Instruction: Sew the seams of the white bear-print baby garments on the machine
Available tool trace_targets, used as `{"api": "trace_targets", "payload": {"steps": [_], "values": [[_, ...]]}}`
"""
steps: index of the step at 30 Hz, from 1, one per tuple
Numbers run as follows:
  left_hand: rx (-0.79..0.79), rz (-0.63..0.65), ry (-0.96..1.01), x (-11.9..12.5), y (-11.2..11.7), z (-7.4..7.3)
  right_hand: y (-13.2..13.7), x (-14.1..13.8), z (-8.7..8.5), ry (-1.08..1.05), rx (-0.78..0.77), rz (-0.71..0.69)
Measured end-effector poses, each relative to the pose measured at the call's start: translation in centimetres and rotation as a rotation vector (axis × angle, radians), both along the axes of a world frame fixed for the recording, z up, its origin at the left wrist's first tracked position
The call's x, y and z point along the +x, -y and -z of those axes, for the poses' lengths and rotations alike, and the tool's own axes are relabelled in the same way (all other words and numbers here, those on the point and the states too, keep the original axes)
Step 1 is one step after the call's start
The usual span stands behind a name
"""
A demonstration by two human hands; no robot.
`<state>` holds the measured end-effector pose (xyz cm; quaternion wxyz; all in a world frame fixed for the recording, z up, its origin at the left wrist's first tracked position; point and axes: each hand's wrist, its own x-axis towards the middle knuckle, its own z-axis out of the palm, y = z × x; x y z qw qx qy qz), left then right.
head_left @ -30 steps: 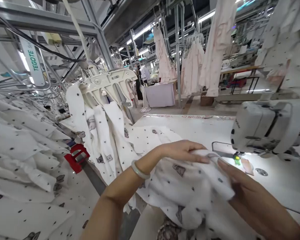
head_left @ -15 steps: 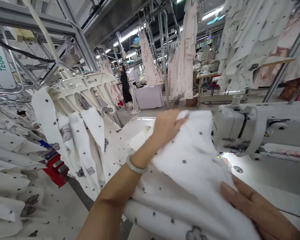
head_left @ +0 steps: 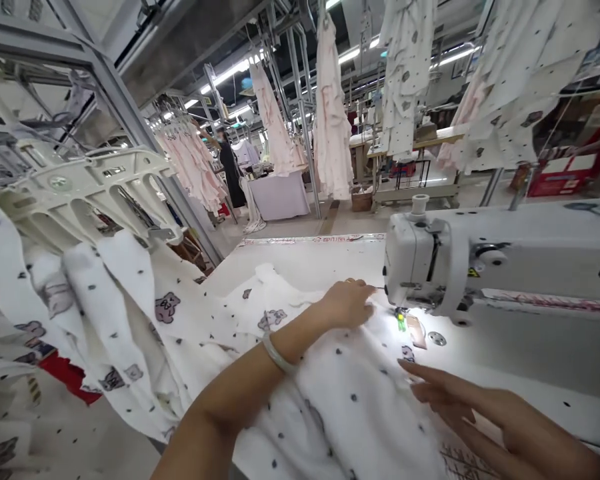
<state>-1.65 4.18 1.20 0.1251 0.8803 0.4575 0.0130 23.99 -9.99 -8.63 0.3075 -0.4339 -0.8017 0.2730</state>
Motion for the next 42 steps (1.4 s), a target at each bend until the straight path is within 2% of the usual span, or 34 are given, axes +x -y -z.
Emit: {"api": "trace_targets", "payload": {"steps": [2,4,6,9,13,15,20,23,29,33,37,42], "values": [[-0.026,-0.031,0.046,0.5,-0.4,1.2,-2.8,-0.8,-1.4,0.183,0.244,-0.115],[-0.057,-0.063,0.103,0.6,-0.7,2.0,-5.0,-1.6,-1.9,0.321,0.501,-0.235],[-0.086,-0.078,0.166,0.2,-0.8,2.2,-6.1,-2.1,-1.6,0.359,0.597,-0.283],[-0.109,-0.076,0.261,-0.5,-0.5,1.4,-5.9,-1.6,-1.0,0.357,0.667,-0.283],[-0.357,-0.079,0.512,-0.4,0.4,1.1,-5.0,-0.1,-1.3,0.342,0.871,-0.293],[-0.435,-0.084,0.574,0.1,0.5,1.7,-5.1,0.1,-1.9,0.328,0.892,-0.301],[-0.377,-0.101,0.524,1.2,0.5,2.9,-6.1,-0.7,-2.9,0.281,0.780,-0.261],[-0.360,-0.115,0.508,1.0,1.3,2.5,-5.4,-1.2,-3.0,0.234,0.747,-0.284],[-0.453,-0.132,0.541,-0.2,3.8,2.3,-3.0,-2.2,-2.7,0.234,0.811,-0.332],[-0.444,-0.160,0.570,-0.1,4.1,2.6,-3.6,-2.1,-2.6,0.265,0.861,-0.313],[-0.391,-0.149,0.521,0.3,4.1,2.4,-4.4,-1.8,-2.6,0.261,0.863,-0.220],[-0.326,-0.157,0.455,0.7,4.2,2.2,-4.4,-1.9,-3.2,0.244,0.886,-0.211]]}}
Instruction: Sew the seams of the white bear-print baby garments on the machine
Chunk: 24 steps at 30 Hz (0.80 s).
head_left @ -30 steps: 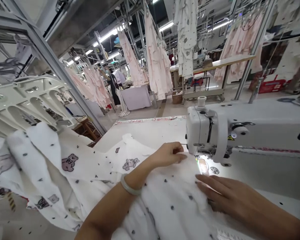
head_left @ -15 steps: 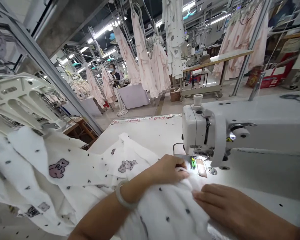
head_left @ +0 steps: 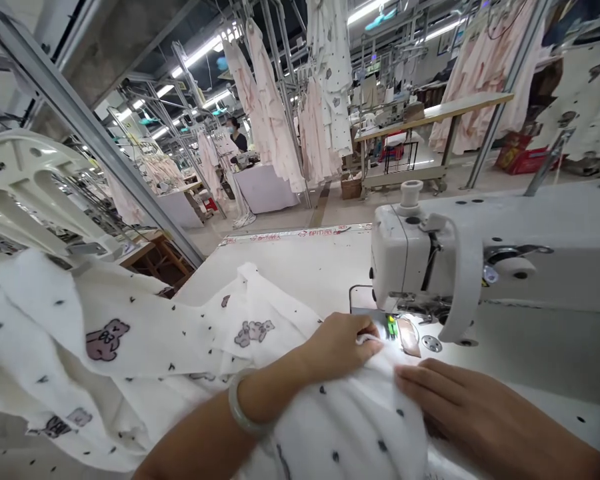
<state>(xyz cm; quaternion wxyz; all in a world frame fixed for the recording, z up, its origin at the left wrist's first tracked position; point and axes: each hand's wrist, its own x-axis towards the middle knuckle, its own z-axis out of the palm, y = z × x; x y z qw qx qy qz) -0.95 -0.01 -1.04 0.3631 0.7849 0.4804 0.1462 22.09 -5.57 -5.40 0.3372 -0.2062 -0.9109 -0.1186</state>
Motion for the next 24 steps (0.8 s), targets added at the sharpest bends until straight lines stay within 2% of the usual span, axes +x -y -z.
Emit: {"api": "trace_targets", "payload": {"steps": [6,14,18,24], "values": [[0.031,0.049,-0.015,0.2,0.0,0.2,-0.5,0.1,-1.0,-0.034,-0.019,0.014],[0.089,0.026,-0.143,0.5,0.0,0.2,-0.7,0.5,0.6,0.020,-0.056,0.091],[0.159,-0.023,-0.187,1.0,0.2,0.3,-0.8,0.4,-0.1,0.020,-0.068,0.076],[0.146,-0.060,-0.261,1.6,0.5,0.0,-0.8,0.3,-0.9,0.019,-0.049,0.073]]}}
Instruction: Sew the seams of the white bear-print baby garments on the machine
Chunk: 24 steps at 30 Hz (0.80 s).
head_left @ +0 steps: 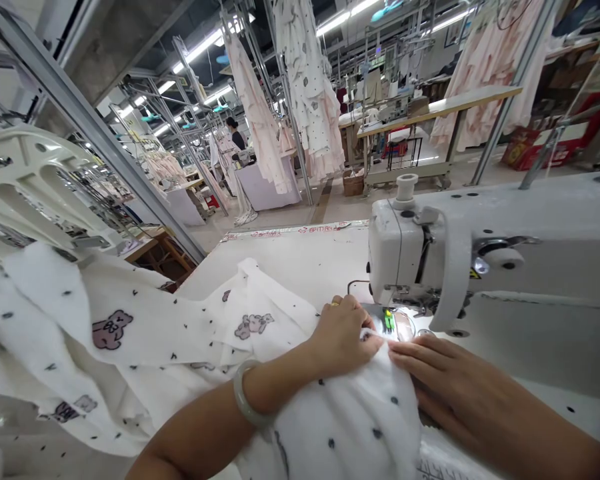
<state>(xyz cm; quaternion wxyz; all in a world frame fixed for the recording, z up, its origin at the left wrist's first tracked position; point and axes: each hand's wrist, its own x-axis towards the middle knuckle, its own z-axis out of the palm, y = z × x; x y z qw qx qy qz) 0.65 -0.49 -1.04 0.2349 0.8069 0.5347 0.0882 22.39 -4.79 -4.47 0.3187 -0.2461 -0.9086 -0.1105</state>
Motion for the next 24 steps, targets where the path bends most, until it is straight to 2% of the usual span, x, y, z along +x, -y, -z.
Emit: {"api": "trace_targets", "payload": {"steps": [4,8,12,16,24], "values": [[-0.021,0.020,-0.016,0.1,0.2,0.0,0.1,0.2,0.4,0.028,-0.019,0.000],[0.036,0.040,0.008,0.5,0.1,0.8,-0.1,0.3,0.6,0.070,-0.064,0.000],[0.069,0.050,-0.016,1.2,-0.9,1.3,-0.6,0.5,0.7,0.094,0.006,0.019],[0.076,0.046,-0.099,1.8,-2.2,1.1,-1.1,1.0,1.0,0.099,0.059,0.054],[0.099,0.033,-0.101,1.8,-2.5,1.3,-1.1,1.3,1.3,0.087,-0.055,0.083]]}}
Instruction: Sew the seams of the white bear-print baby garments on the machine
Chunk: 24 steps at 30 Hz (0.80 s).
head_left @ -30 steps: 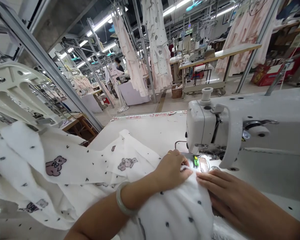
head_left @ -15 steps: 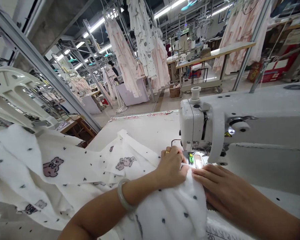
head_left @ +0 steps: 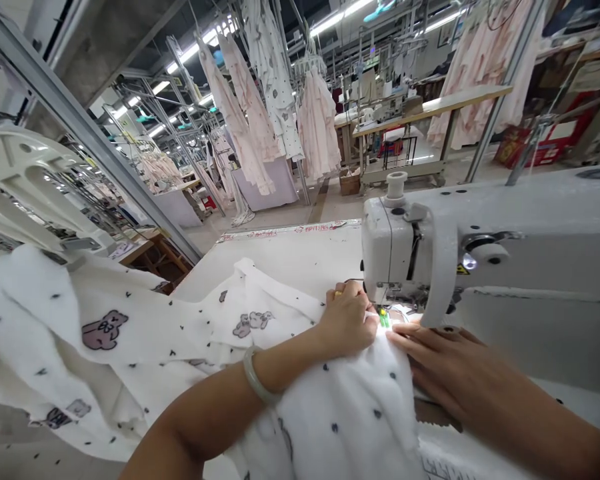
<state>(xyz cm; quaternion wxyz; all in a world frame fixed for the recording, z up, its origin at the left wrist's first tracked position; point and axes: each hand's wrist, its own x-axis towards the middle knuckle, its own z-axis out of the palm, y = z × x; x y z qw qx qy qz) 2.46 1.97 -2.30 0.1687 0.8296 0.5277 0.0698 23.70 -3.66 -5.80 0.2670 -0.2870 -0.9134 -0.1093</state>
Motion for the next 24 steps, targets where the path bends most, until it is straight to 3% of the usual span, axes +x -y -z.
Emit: {"api": "trace_targets", "payload": {"steps": [6,9,12,14,17,19,21,24], "values": [[0.054,-0.029,0.028,0.2,-0.2,0.7,0.2,0.0,-0.4,0.004,0.044,-0.012],[0.061,0.040,0.020,-0.5,-0.2,-0.1,0.1,0.1,-1.2,0.014,0.027,-0.054],[0.097,0.242,0.048,-2.4,0.8,-1.9,0.5,0.2,-1.7,0.004,0.008,-0.121],[0.137,0.456,0.090,-3.9,2.3,-2.8,1.0,0.0,-1.7,0.005,0.006,-0.177],[0.148,0.728,0.103,-5.6,5.0,-2.8,2.3,-0.4,-1.7,0.071,0.029,-0.276],[0.157,0.726,0.057,-6.2,6.4,-2.1,3.1,-0.9,-1.9,0.119,0.060,-0.335],[0.156,0.625,0.051,-6.7,7.2,-1.7,3.9,-1.5,-2.3,0.118,0.110,-0.371],[0.112,0.455,0.188,-7.4,7.3,-2.3,4.7,-2.3,-2.8,0.069,0.203,-0.394]]}}
